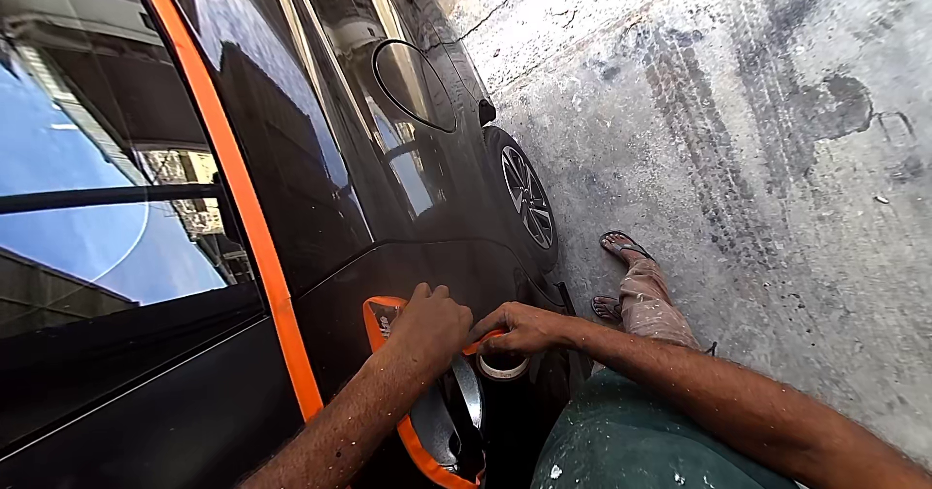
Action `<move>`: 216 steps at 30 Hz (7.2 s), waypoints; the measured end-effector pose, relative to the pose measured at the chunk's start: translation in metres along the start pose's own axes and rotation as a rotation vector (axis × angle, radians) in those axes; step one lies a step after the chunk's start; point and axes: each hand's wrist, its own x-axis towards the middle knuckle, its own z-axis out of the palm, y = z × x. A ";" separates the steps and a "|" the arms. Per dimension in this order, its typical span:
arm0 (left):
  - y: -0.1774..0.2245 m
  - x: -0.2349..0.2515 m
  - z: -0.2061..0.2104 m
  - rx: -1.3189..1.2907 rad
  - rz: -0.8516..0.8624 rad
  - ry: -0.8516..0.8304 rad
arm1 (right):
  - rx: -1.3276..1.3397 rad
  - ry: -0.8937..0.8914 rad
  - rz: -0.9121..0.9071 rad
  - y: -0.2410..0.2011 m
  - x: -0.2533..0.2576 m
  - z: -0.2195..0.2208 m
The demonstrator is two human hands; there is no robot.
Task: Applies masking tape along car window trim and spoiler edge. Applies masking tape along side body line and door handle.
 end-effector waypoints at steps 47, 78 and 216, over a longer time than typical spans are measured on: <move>0.018 -0.010 0.019 0.161 0.019 0.081 | -0.339 0.065 0.015 0.041 -0.070 0.037; 0.023 0.007 0.034 0.207 0.174 0.119 | 0.233 0.001 0.134 0.050 -0.068 0.066; 0.067 -0.098 0.129 0.049 0.544 0.470 | -0.284 0.669 -0.347 -0.025 -0.117 0.162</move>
